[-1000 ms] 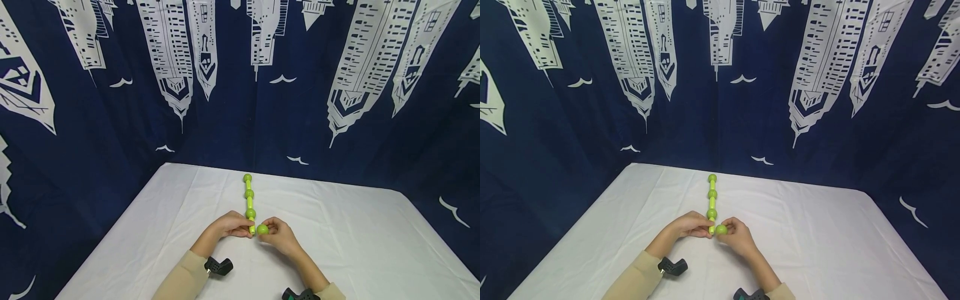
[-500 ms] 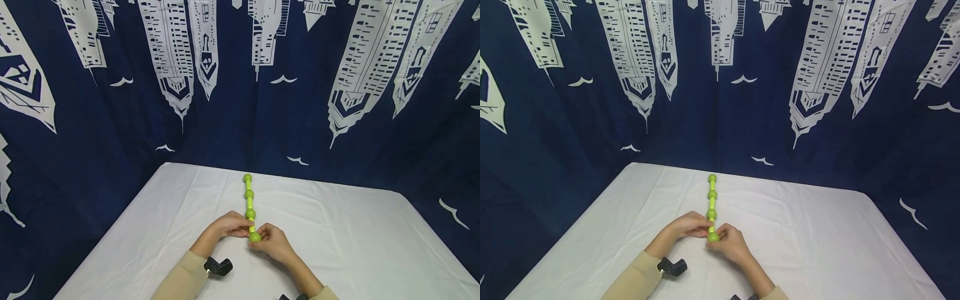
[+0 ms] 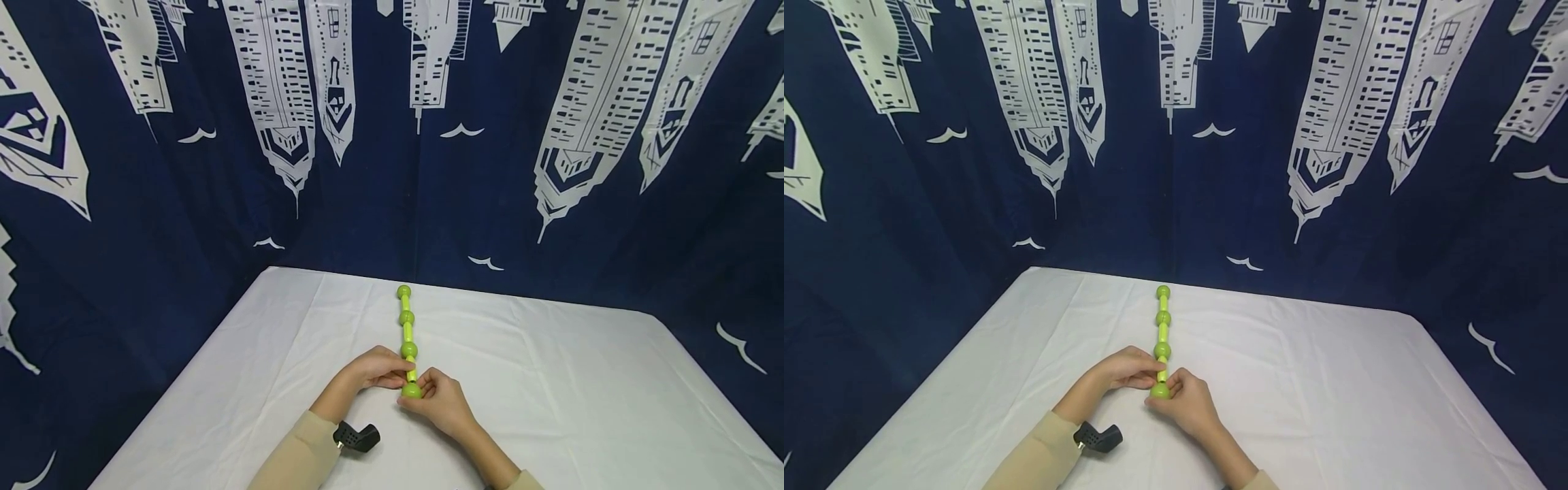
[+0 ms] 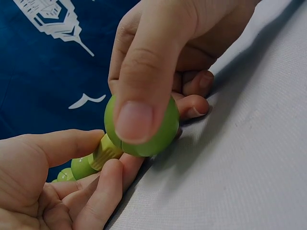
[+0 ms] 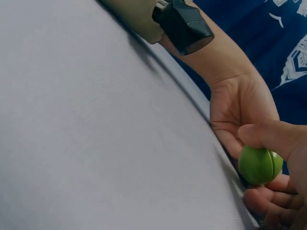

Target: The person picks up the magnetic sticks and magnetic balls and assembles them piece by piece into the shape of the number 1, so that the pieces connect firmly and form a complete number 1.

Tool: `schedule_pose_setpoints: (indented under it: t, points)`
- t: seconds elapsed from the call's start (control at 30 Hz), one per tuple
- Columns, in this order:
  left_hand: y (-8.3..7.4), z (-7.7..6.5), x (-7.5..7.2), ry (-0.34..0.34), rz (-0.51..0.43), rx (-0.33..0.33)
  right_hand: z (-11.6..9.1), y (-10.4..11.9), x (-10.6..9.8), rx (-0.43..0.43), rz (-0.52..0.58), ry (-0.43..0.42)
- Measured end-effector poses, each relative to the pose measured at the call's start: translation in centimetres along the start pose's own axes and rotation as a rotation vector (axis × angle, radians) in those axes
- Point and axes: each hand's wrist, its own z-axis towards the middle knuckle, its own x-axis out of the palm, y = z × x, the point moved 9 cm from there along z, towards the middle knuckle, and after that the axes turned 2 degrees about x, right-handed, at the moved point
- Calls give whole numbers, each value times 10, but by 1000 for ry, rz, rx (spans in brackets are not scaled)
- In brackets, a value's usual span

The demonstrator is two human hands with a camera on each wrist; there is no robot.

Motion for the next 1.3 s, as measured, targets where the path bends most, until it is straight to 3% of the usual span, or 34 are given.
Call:
schedule_pose_setpoints:
  t: [0.33,0.63,1.3]
  points:
    - [-1,1,0,10,6,14,-1,6,-1,-60,-35,-53]
    - [-3,2,0,5,8,19,0,4,-5,-59,-63,-96]
    - [2,0,-1,4,-5,28,-4,2,2,-78,-98,-52]
